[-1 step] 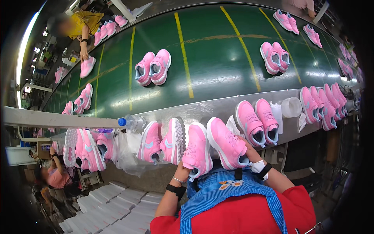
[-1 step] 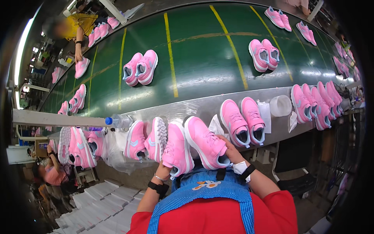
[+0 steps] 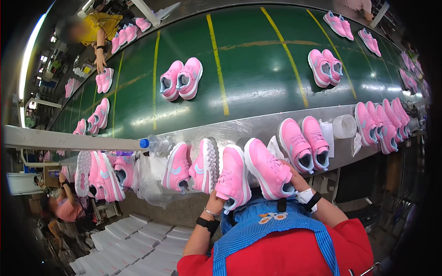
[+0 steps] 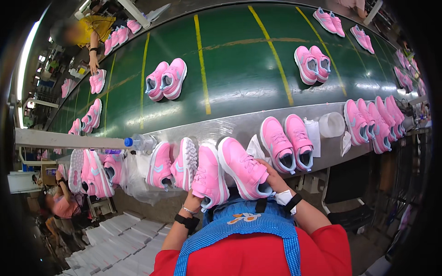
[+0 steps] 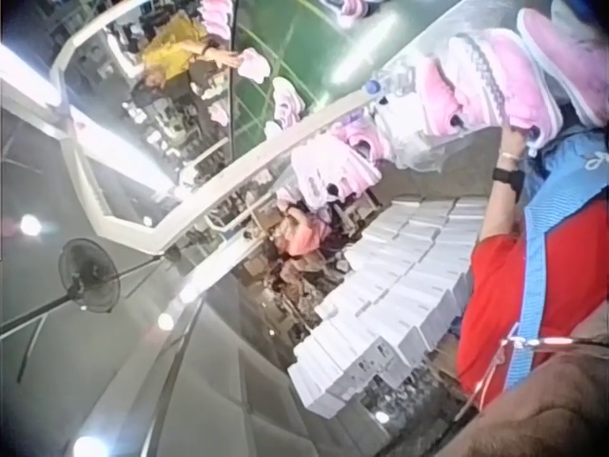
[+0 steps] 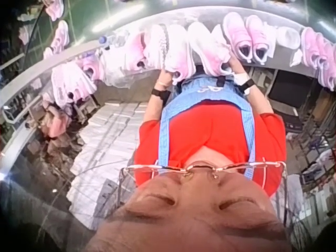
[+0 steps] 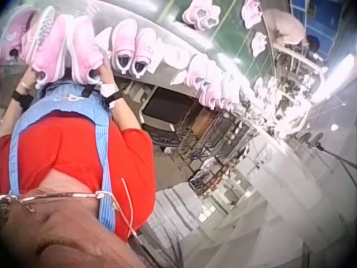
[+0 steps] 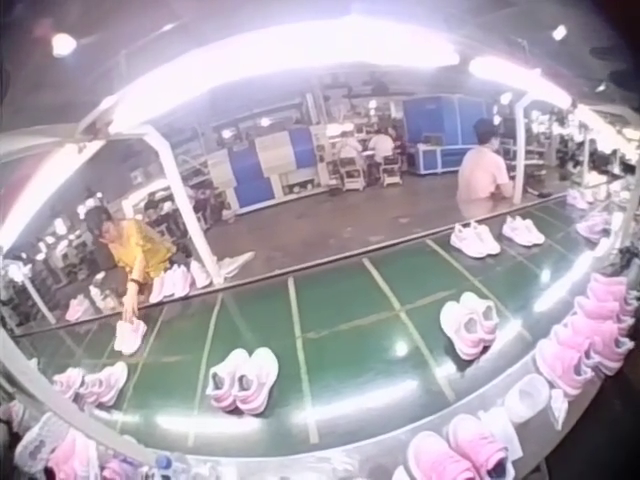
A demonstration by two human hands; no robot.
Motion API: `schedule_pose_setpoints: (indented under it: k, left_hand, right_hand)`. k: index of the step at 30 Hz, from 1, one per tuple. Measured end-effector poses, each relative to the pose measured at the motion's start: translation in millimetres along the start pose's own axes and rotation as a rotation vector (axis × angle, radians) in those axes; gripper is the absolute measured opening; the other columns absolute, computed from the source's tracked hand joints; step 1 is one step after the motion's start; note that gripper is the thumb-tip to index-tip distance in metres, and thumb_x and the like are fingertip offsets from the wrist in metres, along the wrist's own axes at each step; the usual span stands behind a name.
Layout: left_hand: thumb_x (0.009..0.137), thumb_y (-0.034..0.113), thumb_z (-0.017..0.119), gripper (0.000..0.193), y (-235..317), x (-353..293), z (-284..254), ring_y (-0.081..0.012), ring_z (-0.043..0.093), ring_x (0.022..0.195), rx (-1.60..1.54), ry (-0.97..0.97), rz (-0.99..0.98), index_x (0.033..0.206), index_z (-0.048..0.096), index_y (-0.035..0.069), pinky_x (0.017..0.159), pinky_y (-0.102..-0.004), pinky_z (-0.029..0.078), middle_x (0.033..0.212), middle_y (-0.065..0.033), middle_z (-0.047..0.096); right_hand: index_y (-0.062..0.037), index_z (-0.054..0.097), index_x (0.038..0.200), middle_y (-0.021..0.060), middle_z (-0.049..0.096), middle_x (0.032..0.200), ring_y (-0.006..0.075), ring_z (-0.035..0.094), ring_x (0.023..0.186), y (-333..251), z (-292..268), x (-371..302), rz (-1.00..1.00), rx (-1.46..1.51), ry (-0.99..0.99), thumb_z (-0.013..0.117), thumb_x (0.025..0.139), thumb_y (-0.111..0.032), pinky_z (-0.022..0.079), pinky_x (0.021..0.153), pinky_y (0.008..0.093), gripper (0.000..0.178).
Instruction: The person picks up pink shoes from a conveyor belt, wipes them with a cloth, and places them on a work surface. They also pick up shoes from the surface to wipe the soles and sides before setting them back down.
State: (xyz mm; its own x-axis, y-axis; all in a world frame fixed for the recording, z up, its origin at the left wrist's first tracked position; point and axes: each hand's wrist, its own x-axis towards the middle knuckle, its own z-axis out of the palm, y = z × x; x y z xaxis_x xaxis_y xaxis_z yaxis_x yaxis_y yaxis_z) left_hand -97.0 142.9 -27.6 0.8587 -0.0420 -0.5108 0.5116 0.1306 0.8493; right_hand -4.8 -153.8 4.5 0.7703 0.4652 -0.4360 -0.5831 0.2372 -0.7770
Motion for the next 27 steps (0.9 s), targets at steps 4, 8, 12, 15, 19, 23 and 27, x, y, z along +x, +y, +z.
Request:
schedule_pose_setpoints:
  k: [4, 8, 12, 15, 19, 23, 27]
  left_hand:
    - [0.073, -0.006, 0.050, 0.051, -6.7, -6.3, -0.8, -0.0216, 0.053, 0.103, -0.137, -0.041, -0.100, 0.123, 0.040, 0.001, 0.087, -0.0335, 0.044, 0.114, -0.0089, 0.053]
    - [0.071, -0.008, 0.050, 0.053, 20.7, -14.4, 11.4, -0.0220, 0.053, 0.104, -0.260, 0.015, -0.279, 0.123, 0.041, 0.002, 0.087, -0.0338, 0.044, 0.114, -0.0094, 0.052]
    - [0.065, -0.010, 0.049, 0.056, 33.6, -18.0, 16.5, -0.0217, 0.055, 0.100, -0.367, 0.092, -0.356, 0.120, 0.043, -0.001, 0.084, -0.0322, 0.045, 0.109, -0.0103, 0.055]
    - [0.066, -0.009, 0.050, 0.056, 32.7, -20.2, 15.2, -0.0220, 0.055, 0.100, -0.383, 0.104, -0.381, 0.121, 0.043, -0.001, 0.084, -0.0327, 0.045, 0.110, -0.0109, 0.055]
    - [0.068, -0.007, 0.050, 0.054, 33.9, -23.7, 11.7, -0.0218, 0.055, 0.100, -0.390, 0.078, -0.389, 0.121, 0.043, -0.001, 0.083, -0.0321, 0.045, 0.110, -0.0107, 0.055]
    - [0.071, -0.003, 0.047, 0.052, 27.4, -25.8, 7.8, -0.0224, 0.056, 0.098, -0.342, 0.079, -0.445, 0.123, 0.039, 0.000, 0.081, -0.0333, 0.047, 0.112, -0.0109, 0.054]
    - [0.071, -0.001, 0.047, 0.052, 17.2, -27.4, 5.3, -0.0223, 0.057, 0.095, -0.401, 0.064, -0.436, 0.123, 0.039, -0.001, 0.079, -0.0324, 0.048, 0.110, -0.0113, 0.054]
  right_hand:
    - [-0.0043, 0.033, 0.131, 0.0084, 0.044, 0.126, 0.0156, 0.043, 0.115, 3.3, 1.2, -3.0, 0.105, 0.137, 0.000, 0.049, 0.087, -0.021, 0.033, 0.097, 0.0283, 0.051]
    - [-0.0009, 0.038, 0.125, 0.0111, 0.051, 0.118, 0.0189, 0.053, 0.105, -0.7, 9.2, -10.2, 0.386, 0.332, 0.072, 0.044, 0.090, -0.028, 0.042, 0.091, 0.0326, 0.045]
    - [0.0011, 0.042, 0.121, 0.0134, 0.054, 0.114, 0.0208, 0.056, 0.101, -9.7, 20.1, -11.0, 0.516, 0.355, 0.116, 0.043, 0.090, -0.028, 0.045, 0.089, 0.0348, 0.043]
    - [0.0020, 0.043, 0.120, 0.0139, 0.056, 0.111, 0.0211, 0.057, 0.099, -4.9, 21.2, -11.8, 0.516, 0.417, 0.139, 0.042, 0.090, -0.026, 0.045, 0.088, 0.0345, 0.041]
    - [0.0028, 0.042, 0.121, 0.0144, 0.054, 0.115, 0.0212, 0.055, 0.103, -0.7, 21.5, -9.9, 0.500, 0.468, 0.006, 0.043, 0.090, -0.023, 0.043, 0.091, 0.0347, 0.041]
    - [0.0044, 0.040, 0.122, 0.0163, 0.051, 0.119, 0.0235, 0.052, 0.108, 14.8, 20.7, -7.2, 0.543, 0.558, 0.042, 0.041, 0.089, -0.016, 0.039, 0.096, 0.0374, 0.039]
    - [0.0046, 0.039, 0.123, 0.0169, 0.049, 0.120, 0.0243, 0.050, 0.110, 34.9, 14.1, -4.5, 0.521, 0.775, -0.078, 0.041, 0.088, -0.014, 0.037, 0.098, 0.0383, 0.040]
